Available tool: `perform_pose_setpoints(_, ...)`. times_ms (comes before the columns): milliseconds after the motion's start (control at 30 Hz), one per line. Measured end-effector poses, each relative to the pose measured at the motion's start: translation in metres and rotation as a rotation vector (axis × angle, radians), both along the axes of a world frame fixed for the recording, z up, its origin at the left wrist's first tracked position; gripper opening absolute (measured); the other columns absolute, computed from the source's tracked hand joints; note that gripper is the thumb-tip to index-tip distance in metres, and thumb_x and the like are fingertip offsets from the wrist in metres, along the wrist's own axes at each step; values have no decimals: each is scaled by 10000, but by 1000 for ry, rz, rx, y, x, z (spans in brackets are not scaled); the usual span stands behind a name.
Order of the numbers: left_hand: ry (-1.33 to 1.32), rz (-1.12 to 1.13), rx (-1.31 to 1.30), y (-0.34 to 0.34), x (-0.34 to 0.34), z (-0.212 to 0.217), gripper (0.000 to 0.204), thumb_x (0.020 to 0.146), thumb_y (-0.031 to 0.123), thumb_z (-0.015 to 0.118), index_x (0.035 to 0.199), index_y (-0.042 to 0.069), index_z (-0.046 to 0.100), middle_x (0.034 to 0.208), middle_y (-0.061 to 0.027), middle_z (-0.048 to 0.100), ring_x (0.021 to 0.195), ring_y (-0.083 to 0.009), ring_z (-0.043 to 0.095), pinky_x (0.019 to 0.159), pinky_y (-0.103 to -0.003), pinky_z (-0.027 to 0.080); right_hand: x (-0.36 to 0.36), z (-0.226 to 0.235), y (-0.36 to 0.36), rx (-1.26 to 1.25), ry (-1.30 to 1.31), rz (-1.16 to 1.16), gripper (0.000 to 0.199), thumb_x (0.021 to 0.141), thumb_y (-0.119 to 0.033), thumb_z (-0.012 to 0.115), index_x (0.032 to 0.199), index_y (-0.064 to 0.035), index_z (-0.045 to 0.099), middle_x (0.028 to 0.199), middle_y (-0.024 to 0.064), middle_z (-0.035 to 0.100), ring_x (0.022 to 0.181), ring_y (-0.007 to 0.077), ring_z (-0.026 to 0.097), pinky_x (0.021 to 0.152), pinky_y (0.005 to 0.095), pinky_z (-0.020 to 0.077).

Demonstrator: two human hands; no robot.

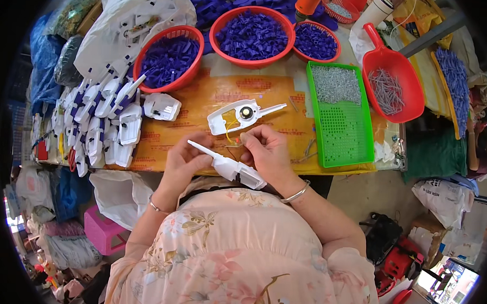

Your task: Assemble white plastic toy housings and integrate internal components using a powered screwdriver.

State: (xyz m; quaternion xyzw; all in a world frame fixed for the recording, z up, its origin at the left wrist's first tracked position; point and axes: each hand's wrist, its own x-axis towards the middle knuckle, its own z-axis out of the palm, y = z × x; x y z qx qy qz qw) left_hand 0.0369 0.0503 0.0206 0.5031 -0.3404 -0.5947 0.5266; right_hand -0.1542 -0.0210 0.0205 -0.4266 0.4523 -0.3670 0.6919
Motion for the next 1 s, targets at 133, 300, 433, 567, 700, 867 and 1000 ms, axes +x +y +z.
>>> perform_pose_setpoints(133, -197, -247, 97, 5, -12, 10, 383, 792, -4, 658, 1143, -42, 511, 954, -67, 617, 813, -110, 597, 732, -257, 509, -2, -2, -1, 58, -57, -13, 102, 880, -118, 616, 831, -33, 588, 654, 5, 582, 494, 55, 539, 431, 197, 441)
perform_pose_setpoints(300, 241, -123, 96, -16, -13, 9, 355, 776, -32, 602, 1129, -21, 558, 1029, -72, 627, 841, -124, 614, 792, -271, 502, -8, 11, -5, -23, -48, -32, 96, 881, -124, 605, 827, -46, 593, 654, 6, 582, 518, 66, 543, 436, 199, 424)
perform_pose_setpoints(433, 587, -151, 25, -34, 6, -5, 316, 793, 78, 550, 1098, 0, 524, 1002, -122, 615, 895, -219, 618, 756, -370, 519, -12, 24, -7, 55, -141, -75, 87, 879, -104, 601, 839, -27, 592, 643, 20, 585, 488, 62, 524, 435, 198, 421)
perform_pose_setpoints(567, 940, -142, 53, -40, 1, -15, 351, 855, 265, 496, 1136, 54, 488, 943, -144, 590, 819, -269, 588, 652, -376, 518, -4, 28, 5, 72, -237, 73, 141, 882, -82, 576, 1002, -9, 588, 681, 26, 587, 509, 77, 537, 445, 201, 423)
perform_pose_setpoints(700, 463, -60, 83, -25, -23, -8, 782, 824, 670, 459, 1314, 67, 382, 1114, -109, 546, 879, -202, 562, 681, -339, 496, -4, 35, 9, 92, -87, 313, 148, 907, -93, 539, 1030, -16, 568, 723, 34, 593, 535, 76, 541, 485, 207, 462)
perform_pose_setpoints(867, 473, -280, -47, -18, -27, 0, 687, 746, 392, 633, 1263, 22, 372, 1009, -92, 546, 821, -154, 572, 697, -278, 487, -3, 35, 12, -14, 21, 400, 95, 901, -94, 553, 961, -22, 540, 695, 10, 582, 576, 35, 530, 493, 179, 445)
perform_pose_setpoints(1000, 306, -312, 129, -23, -20, 19, 546, 704, 126, 630, 1205, 15, 443, 987, -95, 554, 822, -176, 582, 714, -296, 500, -3, 34, 12, -149, 54, 438, 82, 890, -81, 570, 941, -19, 551, 697, -4, 582, 594, 33, 527, 512, 184, 435)
